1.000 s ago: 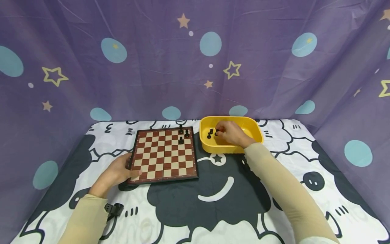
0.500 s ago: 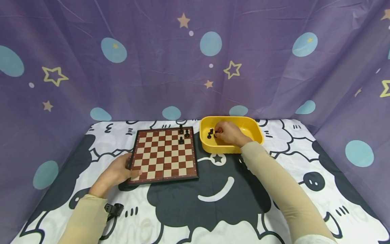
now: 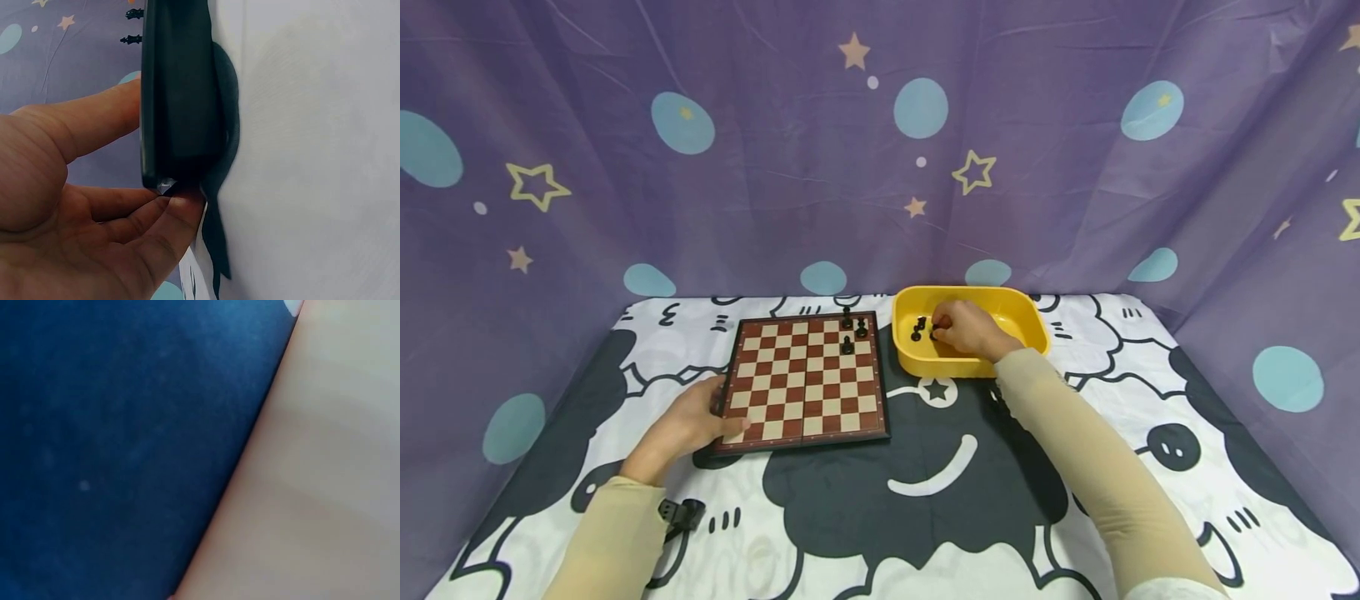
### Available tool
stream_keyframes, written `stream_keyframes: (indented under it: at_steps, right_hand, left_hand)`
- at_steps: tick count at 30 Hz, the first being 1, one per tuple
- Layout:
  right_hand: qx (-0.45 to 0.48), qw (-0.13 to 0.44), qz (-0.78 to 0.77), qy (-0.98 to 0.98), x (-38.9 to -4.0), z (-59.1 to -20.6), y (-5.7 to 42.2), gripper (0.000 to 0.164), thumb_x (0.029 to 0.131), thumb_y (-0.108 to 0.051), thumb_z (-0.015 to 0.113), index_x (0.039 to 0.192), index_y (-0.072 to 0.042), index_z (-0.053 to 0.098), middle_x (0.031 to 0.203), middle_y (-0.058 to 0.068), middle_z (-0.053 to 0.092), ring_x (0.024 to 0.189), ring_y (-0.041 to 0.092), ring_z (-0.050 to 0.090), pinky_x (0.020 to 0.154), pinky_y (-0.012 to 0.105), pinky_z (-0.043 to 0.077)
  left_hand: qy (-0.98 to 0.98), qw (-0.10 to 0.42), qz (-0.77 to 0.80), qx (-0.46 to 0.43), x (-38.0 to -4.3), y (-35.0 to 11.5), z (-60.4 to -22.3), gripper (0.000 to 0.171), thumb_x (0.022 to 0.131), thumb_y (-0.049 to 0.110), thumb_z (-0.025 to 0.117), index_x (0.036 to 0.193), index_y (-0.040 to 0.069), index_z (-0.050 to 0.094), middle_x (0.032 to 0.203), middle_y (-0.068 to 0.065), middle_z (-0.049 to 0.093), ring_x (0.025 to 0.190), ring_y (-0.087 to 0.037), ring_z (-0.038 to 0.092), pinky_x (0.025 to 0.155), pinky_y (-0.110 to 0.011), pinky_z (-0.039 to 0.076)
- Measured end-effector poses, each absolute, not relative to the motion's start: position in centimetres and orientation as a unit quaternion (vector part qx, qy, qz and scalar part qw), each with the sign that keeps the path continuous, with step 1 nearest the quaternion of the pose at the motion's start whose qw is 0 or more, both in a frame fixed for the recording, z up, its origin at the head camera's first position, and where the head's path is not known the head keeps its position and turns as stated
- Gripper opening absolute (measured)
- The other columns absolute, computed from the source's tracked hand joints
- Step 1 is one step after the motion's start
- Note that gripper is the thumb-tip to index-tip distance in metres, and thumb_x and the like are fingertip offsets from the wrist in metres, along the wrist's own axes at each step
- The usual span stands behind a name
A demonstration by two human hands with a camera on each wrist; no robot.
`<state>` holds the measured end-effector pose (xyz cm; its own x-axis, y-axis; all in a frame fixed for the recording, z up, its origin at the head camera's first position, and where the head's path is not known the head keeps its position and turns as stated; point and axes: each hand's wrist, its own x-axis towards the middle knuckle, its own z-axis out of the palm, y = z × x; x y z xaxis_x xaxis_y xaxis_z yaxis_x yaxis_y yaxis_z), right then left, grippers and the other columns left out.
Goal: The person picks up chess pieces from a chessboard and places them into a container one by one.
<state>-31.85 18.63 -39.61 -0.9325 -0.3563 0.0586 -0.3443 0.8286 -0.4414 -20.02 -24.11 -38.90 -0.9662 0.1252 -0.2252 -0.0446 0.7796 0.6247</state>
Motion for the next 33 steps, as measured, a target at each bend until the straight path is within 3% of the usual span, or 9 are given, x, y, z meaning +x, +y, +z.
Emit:
stream_keyframes:
  at_steps: [17,33]
  right_hand:
    - [-0.181,0.02,-0.241,0.953,-31.5,-39.0,19.1,0.021,0.086,-0.015,0.069,0.105,-0.006,0.067,0.096,0.007,0.067,0.09,0.022,0.06,0.085,0.039,0.048]
    - [-0.193,-0.006,-0.258,0.947,-29.7,-38.4,19.4,0.023,0.087,-0.017,0.068,0.105,-0.004,0.068,0.093,0.006,0.067,0.085,0.021,0.06,0.081,0.039,0.048]
  left_hand:
    - [0.938,0.13,0.322,0.011,-20.2,-24.1,-38.7,0.086,0.08,0.022,0.079,0.141,-0.012,0.029,0.112,-0.027,0.057,0.097,-0.034,0.057,0.082,-0.05,0.045]
    - [0.94,0.13,0.314,0.01,-20.1,-24.1,-39.1,0.084,0.079,0.023,0.079,0.14,-0.01,0.032,0.11,-0.025,0.058,0.096,-0.033,0.057,0.082,-0.05,0.044]
